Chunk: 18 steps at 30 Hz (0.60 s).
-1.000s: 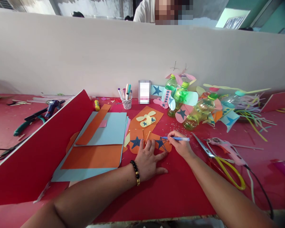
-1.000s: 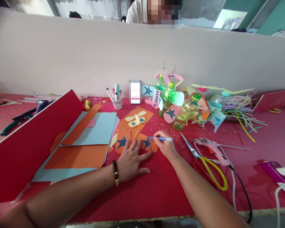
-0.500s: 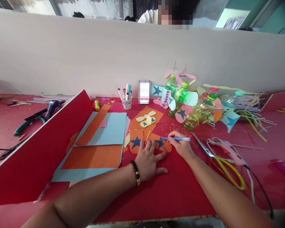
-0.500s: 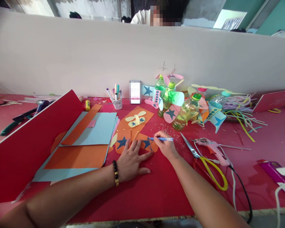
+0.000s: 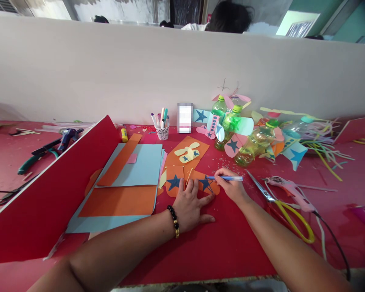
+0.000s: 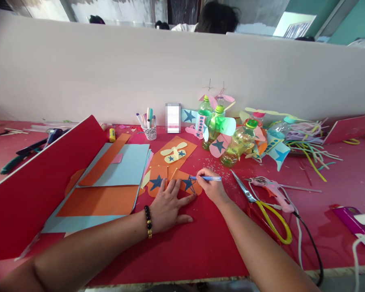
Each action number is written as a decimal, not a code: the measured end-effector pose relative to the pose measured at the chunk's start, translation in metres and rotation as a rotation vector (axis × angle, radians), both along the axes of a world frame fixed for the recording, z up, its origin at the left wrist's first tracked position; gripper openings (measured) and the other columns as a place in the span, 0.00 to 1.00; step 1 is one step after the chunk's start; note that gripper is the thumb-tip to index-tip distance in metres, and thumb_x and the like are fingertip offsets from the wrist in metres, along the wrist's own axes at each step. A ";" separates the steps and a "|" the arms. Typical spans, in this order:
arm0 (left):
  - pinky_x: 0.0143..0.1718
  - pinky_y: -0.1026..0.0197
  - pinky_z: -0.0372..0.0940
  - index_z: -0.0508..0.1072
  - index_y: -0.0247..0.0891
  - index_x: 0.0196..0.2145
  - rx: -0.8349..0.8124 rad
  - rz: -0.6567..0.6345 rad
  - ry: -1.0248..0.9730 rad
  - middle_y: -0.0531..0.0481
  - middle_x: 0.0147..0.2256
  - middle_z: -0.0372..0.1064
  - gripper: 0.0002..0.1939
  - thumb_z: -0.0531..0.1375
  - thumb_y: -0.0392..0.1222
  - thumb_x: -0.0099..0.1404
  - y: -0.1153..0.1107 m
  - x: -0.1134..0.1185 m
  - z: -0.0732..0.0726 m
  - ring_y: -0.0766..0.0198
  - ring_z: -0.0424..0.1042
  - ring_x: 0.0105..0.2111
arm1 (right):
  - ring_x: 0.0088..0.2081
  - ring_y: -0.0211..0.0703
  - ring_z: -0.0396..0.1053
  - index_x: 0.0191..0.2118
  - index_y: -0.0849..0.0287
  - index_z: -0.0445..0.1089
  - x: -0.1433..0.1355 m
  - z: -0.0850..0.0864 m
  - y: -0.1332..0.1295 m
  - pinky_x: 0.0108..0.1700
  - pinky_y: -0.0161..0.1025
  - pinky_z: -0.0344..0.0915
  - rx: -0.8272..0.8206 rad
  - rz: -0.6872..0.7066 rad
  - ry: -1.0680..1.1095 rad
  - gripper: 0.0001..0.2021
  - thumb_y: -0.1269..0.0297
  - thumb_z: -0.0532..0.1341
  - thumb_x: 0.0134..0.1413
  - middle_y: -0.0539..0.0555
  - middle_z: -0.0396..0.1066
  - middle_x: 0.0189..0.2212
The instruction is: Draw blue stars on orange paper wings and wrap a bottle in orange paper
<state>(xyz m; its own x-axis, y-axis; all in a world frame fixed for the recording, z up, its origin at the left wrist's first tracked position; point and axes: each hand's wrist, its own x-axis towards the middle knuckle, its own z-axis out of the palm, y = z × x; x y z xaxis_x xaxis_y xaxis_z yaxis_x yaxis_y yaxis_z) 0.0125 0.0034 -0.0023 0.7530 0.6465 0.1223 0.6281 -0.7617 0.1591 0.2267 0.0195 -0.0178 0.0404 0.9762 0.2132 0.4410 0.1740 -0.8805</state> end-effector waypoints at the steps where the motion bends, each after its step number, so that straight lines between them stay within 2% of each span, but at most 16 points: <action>1: 0.57 0.30 0.39 0.60 0.59 0.60 0.000 0.000 0.001 0.39 0.60 0.54 0.36 0.46 0.74 0.58 0.000 0.000 0.000 0.39 0.50 0.59 | 0.28 0.40 0.66 0.30 0.56 0.65 0.000 0.000 0.000 0.31 0.36 0.63 0.001 -0.003 -0.001 0.06 0.62 0.57 0.55 0.49 0.67 0.24; 5: 0.57 0.30 0.39 0.61 0.58 0.60 -0.002 0.003 0.000 0.40 0.60 0.54 0.36 0.46 0.74 0.59 0.000 0.000 0.002 0.39 0.50 0.59 | 0.26 0.40 0.65 0.28 0.56 0.65 0.001 0.002 -0.002 0.31 0.36 0.61 0.009 -0.005 -0.009 0.06 0.63 0.57 0.54 0.48 0.65 0.22; 10: 0.57 0.30 0.39 0.60 0.59 0.60 -0.005 -0.001 0.008 0.39 0.60 0.54 0.36 0.47 0.74 0.59 -0.001 0.000 0.002 0.39 0.50 0.59 | 0.27 0.40 0.66 0.29 0.56 0.65 0.001 0.002 -0.002 0.31 0.36 0.62 0.017 -0.004 -0.010 0.06 0.62 0.57 0.55 0.48 0.67 0.23; 14: 0.57 0.30 0.39 0.60 0.59 0.60 -0.008 0.002 0.008 0.40 0.60 0.54 0.36 0.46 0.74 0.59 0.000 0.000 0.001 0.39 0.50 0.59 | 0.26 0.40 0.64 0.28 0.56 0.64 0.002 0.001 -0.001 0.30 0.36 0.61 0.016 -0.013 -0.012 0.06 0.63 0.57 0.54 0.47 0.64 0.21; 18: 0.57 0.30 0.38 0.60 0.59 0.60 -0.008 0.007 -0.003 0.40 0.60 0.53 0.36 0.46 0.74 0.58 0.000 0.000 0.000 0.39 0.50 0.59 | 0.27 0.40 0.64 0.28 0.56 0.65 0.002 0.000 -0.002 0.31 0.36 0.61 0.023 -0.004 -0.010 0.06 0.62 0.57 0.55 0.48 0.64 0.22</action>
<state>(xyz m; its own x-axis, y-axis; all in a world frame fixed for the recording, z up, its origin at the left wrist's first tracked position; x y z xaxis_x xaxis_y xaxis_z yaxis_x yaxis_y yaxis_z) 0.0121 0.0031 -0.0027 0.7483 0.6526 0.1194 0.6327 -0.7561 0.1672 0.2289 0.0178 -0.0175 0.0425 0.9708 0.2363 0.4508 0.1924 -0.8717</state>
